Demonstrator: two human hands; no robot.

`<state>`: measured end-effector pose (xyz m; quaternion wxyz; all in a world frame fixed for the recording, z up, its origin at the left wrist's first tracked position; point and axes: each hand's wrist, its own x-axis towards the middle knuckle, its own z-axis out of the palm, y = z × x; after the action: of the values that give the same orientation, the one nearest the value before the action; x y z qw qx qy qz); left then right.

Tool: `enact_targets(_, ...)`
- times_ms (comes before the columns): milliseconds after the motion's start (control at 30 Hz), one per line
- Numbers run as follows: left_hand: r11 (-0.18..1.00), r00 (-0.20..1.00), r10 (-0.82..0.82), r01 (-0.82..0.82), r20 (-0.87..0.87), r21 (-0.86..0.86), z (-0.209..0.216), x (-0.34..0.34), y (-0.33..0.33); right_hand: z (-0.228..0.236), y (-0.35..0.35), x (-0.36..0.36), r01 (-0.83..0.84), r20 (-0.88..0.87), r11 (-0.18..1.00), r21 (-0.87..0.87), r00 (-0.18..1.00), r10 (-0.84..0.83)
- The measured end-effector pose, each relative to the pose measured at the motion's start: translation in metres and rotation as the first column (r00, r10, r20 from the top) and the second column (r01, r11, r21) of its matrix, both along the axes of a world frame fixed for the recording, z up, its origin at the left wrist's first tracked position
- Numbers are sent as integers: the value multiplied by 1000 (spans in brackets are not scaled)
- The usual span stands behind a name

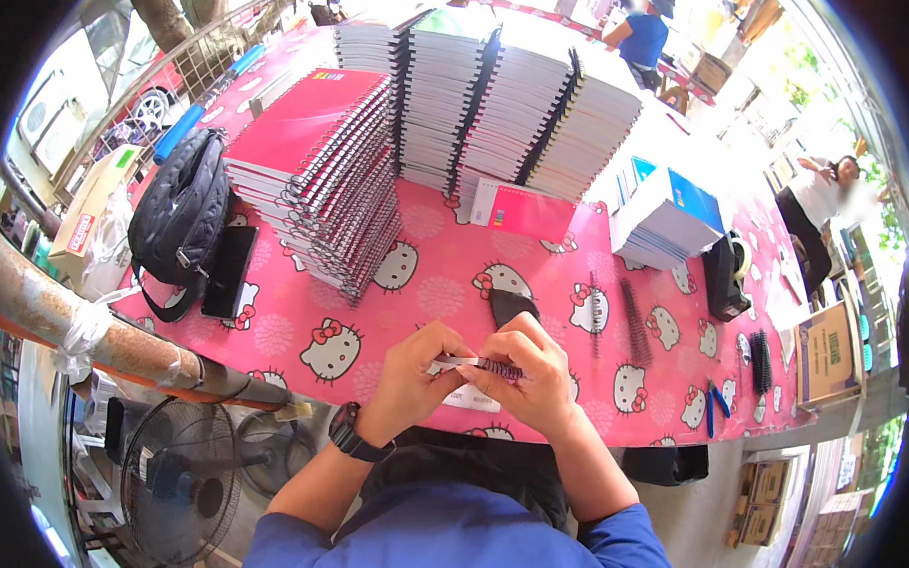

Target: The person prepares notebooks by folding white strips of paper and inserting them into the spiral binding of red notebooks.

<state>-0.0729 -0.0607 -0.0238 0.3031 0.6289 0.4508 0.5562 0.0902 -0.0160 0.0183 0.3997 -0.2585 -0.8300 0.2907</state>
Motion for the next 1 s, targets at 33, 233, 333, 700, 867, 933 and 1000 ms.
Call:
enact_targets(33, 1000, 1000, 6, -6, -13, 16, 1, -2, -2, 1, 0, -1, -12, 28, 999, 47, 1000, 11)
enact_targets(233, 987, 993, -41, 57, 106, -147, 12, -15, -9, 14, 3, -10, -124, 104, 981, 150, 989, 109)
enact_targets(333, 964, 985, -44, 86, 165, -253, 17, -26, -8, 25, 1, -22, -115, 104, 973, 199, 990, 95)
enact_targets(700, 989, 979, 147, -144, -138, 35, 148, -65, -13, 127, 36, -77, -423, 95, 866, 269, 906, 413)
enact_targets(867, 749, 871, 370, -486, 324, 450, 174, -116, 40, 148, 103, -113, 169, -346, 901, 399, 938, -23)
enact_targets(933, 696, 837, 459, -548, 300, 463, 165, -144, 58, 136, 132, -120, 124, -415, 989, 75, 906, -82)
enact_targets(1000, 618, 610, 778, -702, -149, 353, 148, -158, 66, 100, 161, -145, 51, -366, 998, 28, 930, -37)
